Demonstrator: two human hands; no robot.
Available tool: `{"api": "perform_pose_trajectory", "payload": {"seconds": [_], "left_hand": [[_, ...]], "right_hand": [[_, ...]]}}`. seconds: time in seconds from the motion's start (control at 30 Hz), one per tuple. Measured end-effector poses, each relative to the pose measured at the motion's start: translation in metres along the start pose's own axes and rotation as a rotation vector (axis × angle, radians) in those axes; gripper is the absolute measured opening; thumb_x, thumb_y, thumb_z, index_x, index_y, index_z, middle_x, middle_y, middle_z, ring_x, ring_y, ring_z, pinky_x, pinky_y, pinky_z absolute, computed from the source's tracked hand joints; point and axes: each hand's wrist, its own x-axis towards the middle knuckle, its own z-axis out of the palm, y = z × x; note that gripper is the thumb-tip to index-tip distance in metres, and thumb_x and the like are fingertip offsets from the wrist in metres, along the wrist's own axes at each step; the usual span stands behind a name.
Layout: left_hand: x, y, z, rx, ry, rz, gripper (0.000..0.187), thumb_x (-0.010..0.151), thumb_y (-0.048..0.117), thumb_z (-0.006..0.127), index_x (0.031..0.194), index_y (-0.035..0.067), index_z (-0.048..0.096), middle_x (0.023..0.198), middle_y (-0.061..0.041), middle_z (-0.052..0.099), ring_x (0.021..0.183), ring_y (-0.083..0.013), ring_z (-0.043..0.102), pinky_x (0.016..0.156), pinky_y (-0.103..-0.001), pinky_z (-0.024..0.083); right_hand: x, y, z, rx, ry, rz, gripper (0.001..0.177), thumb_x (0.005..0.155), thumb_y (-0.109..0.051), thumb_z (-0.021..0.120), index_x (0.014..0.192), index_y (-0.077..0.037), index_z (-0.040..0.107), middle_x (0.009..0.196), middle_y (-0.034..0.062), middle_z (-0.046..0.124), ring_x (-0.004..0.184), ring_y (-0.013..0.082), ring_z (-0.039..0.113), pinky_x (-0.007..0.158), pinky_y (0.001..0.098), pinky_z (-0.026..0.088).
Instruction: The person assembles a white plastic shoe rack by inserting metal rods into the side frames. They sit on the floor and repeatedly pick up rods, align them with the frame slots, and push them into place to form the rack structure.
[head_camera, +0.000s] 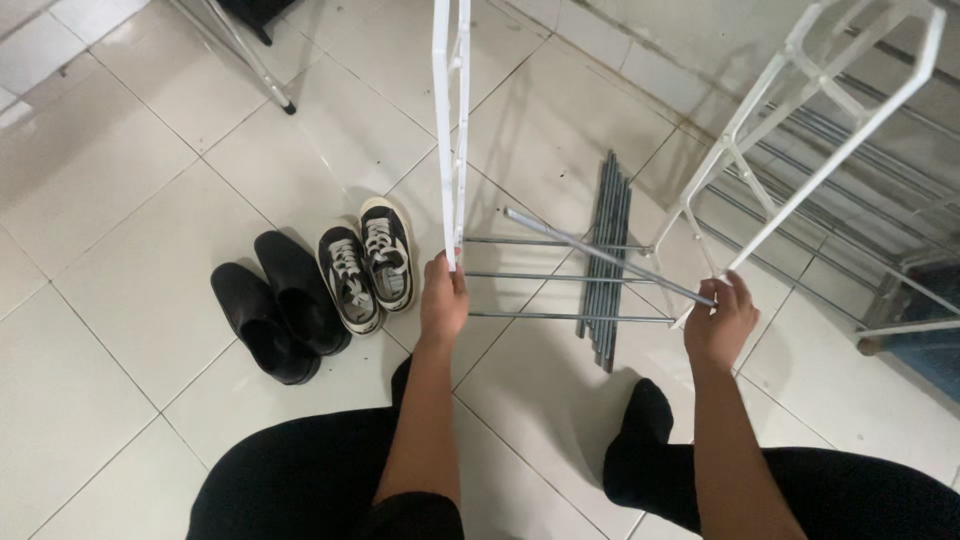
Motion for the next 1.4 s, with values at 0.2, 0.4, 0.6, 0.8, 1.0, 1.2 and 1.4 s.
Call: {"api": "perform_pose_trajectory", "payload": {"seconds": [0.2, 0.4, 0.6, 0.8, 1.0, 1.2, 1.4], "left_hand": [[-0.007, -0.009, 0.002, 0.065, 0.017, 0.155, 0.034, 0.100, 0.009, 0.052, 0.133, 0.011, 0.047, 0.123, -0.018, 0.068, 0.104, -0.0413, 0.066, 0.080, -0.051, 0.054], [-0.024, -0.035, -0.014, 0.125, -0.098, 0.004, 0.032, 0.100, 0.012, 0.054, 0.131, 0.013, 0.048, 0.108, -0.015, 0.071, 0.096, -0.0403, 0.069, 0.082, -0.050, 0.054], [-0.030, -0.043, -0.039, 0.027, -0.038, 0.097, 0.035, 0.098, 0.012, 0.062, 0.131, 0.011, 0.052, 0.114, -0.015, 0.071, 0.103, -0.0384, 0.069, 0.084, -0.048, 0.054], [-0.033, -0.030, -0.053, 0.102, -0.122, -0.037, 0.030, 0.097, 0.018, 0.068, 0.124, 0.008, 0.061, 0.110, -0.017, 0.072, 0.101, -0.0356, 0.070, 0.085, -0.045, 0.055], [-0.033, -0.018, -0.059, -0.046, -0.188, -0.167, 0.026, 0.095, 0.022, 0.068, 0.118, 0.011, 0.066, 0.097, -0.013, 0.074, 0.088, -0.0296, 0.073, 0.079, -0.041, 0.056], [-0.040, -0.017, -0.058, -0.166, -0.182, -0.128, 0.023, 0.095, 0.018, 0.067, 0.117, 0.010, 0.066, 0.093, -0.014, 0.073, 0.081, -0.0305, 0.072, 0.077, -0.040, 0.056], [-0.045, -0.008, -0.054, -0.113, -0.272, -0.119, 0.028, 0.095, 0.019, 0.069, 0.123, 0.014, 0.064, 0.098, -0.010, 0.075, 0.086, -0.0270, 0.071, 0.076, -0.039, 0.054]], "right_hand": [[-0.011, -0.006, -0.017, 0.208, -0.453, 0.518, 0.031, 0.095, -0.025, 0.062, 0.119, -0.009, 0.073, 0.098, 0.0236, 0.073, 0.092, 0.0396, 0.070, 0.085, 0.0490, 0.053], [-0.017, -0.025, -0.024, 0.120, -0.595, 0.371, 0.036, 0.101, -0.036, 0.064, 0.105, -0.002, 0.074, 0.092, 0.0226, 0.073, 0.089, 0.0438, 0.068, 0.080, 0.0507, 0.054], [0.007, -0.067, -0.043, -0.117, -0.744, -0.010, 0.043, 0.093, -0.048, 0.071, 0.091, -0.006, 0.076, 0.085, 0.0131, 0.075, 0.085, 0.0321, 0.073, 0.082, 0.0444, 0.057], [0.029, -0.067, -0.047, -0.272, -0.712, -0.180, 0.038, 0.089, -0.046, 0.076, 0.085, -0.009, 0.078, 0.087, 0.0062, 0.074, 0.094, 0.0264, 0.068, 0.102, 0.0449, 0.048], [0.042, -0.087, -0.046, -0.200, -0.612, -0.336, 0.020, 0.096, -0.029, 0.068, 0.098, -0.012, 0.077, 0.100, 0.0042, 0.075, 0.108, 0.0238, 0.069, 0.114, 0.0474, 0.044], [0.030, -0.189, -0.011, -0.068, -0.674, -0.651, 0.030, 0.100, -0.033, 0.060, 0.117, -0.010, 0.067, 0.112, 0.0159, 0.072, 0.104, 0.0309, 0.070, 0.094, 0.0489, 0.054], [0.017, -0.253, -0.005, 0.089, -0.911, -0.570, 0.038, 0.101, -0.038, 0.056, 0.122, -0.009, 0.064, 0.102, 0.0152, 0.072, 0.091, 0.0340, 0.072, 0.080, 0.0466, 0.057]]}}
